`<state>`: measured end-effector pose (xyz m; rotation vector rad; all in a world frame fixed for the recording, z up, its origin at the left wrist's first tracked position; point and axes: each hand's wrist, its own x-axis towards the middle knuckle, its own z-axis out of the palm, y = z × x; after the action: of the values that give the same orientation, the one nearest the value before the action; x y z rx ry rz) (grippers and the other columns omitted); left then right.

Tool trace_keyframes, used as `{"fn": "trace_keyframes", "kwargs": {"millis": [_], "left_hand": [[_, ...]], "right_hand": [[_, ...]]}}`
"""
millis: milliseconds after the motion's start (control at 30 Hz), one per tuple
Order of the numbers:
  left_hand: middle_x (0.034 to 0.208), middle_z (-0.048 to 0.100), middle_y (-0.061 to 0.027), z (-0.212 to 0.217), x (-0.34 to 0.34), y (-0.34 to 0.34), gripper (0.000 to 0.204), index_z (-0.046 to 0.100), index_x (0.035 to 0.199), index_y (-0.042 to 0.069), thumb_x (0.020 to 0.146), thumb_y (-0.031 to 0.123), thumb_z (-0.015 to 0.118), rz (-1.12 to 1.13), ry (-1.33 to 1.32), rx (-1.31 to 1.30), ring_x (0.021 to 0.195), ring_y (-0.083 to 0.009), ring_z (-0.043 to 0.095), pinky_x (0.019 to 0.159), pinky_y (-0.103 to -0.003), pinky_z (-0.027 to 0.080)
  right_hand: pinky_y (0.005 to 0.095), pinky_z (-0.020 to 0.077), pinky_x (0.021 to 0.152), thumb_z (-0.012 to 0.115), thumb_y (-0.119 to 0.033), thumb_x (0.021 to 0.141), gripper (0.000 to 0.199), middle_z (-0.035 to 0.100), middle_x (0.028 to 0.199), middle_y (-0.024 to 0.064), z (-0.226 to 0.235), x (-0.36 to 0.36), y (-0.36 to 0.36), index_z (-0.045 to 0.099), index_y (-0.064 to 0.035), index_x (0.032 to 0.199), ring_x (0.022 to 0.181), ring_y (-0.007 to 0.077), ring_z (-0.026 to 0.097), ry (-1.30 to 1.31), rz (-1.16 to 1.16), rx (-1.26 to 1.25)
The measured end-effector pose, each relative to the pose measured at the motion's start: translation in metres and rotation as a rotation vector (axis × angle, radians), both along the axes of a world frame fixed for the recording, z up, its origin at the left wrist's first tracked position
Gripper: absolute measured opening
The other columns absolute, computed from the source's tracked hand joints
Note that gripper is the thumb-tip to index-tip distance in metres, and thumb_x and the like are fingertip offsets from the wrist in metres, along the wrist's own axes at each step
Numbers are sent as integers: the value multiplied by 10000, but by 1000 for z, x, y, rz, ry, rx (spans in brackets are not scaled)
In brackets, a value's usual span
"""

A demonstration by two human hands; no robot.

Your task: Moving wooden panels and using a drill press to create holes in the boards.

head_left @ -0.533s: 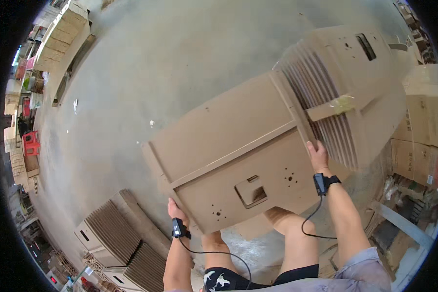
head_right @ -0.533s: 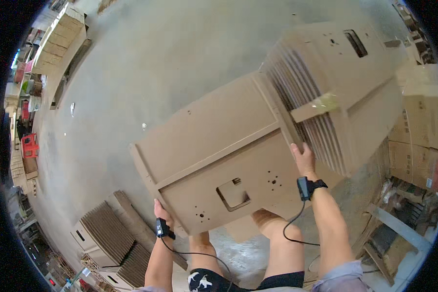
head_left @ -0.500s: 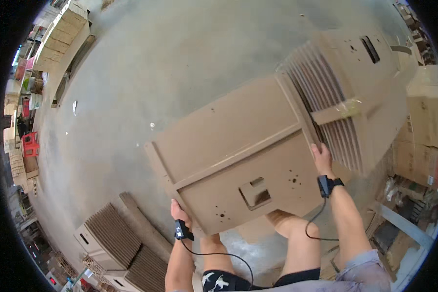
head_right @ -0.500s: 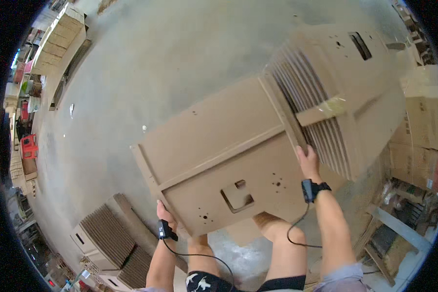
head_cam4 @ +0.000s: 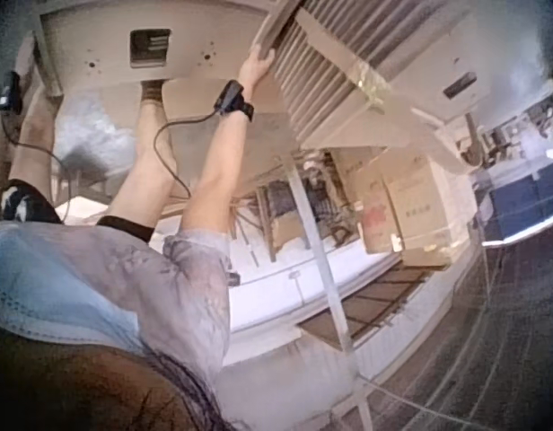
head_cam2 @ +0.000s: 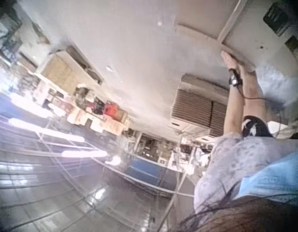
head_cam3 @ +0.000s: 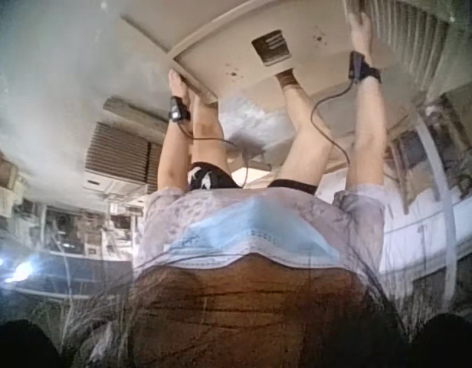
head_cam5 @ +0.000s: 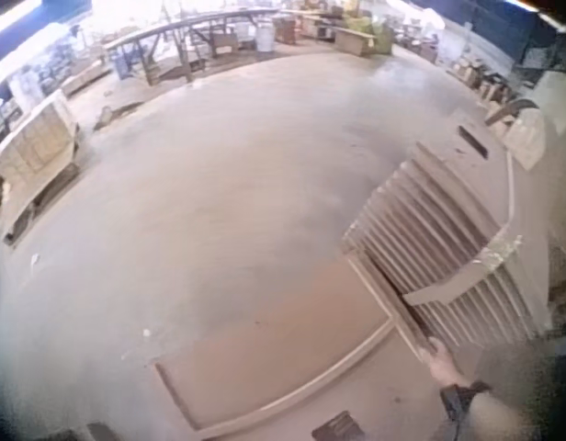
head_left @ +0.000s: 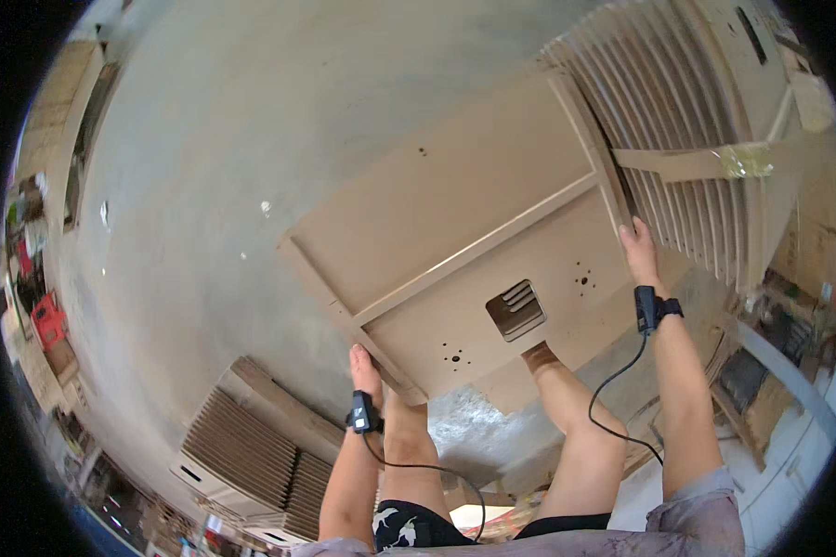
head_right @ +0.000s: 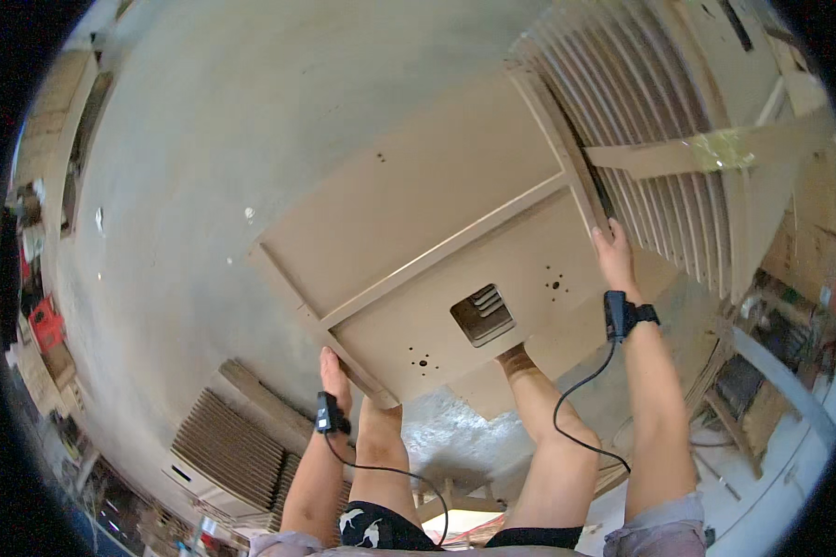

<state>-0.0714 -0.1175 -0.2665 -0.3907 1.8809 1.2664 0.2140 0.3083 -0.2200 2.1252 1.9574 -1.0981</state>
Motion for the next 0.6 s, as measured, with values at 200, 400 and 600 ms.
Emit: {"fn": "trace_keyframes", "kwargs": {"millis": [200,400,600], "left_hand": [[1211,411,-166,32,-113,7,504,300,1271,-18,835,129,505,-524,501,-266,1141,-254,389,963,-365,293],[1237,390,-210,57,-183,210,529,324,1261,3,832,233,532,-1220,983,-199,1148,-335,376,952,-394,312],[1109,518,-202,21,-188,316,516,433,1184,-5,862,398,428,-1561,492,-353,1041,-331,484,863,-372,392]], "right_hand": [[406,218,1012,534,-431,801,750,245,1357,187,-1,50,-116,214,13,1314,1254,289,238,26,-525,-89],[390,325,894,520,-580,755,774,414,1186,73,3,-1,-208,321,-34,1265,1057,192,403,473,-954,-724],[251,351,710,563,-508,762,624,517,1048,-1,-35,-27,-222,455,-61,1184,940,106,448,595,-830,-373]]}}
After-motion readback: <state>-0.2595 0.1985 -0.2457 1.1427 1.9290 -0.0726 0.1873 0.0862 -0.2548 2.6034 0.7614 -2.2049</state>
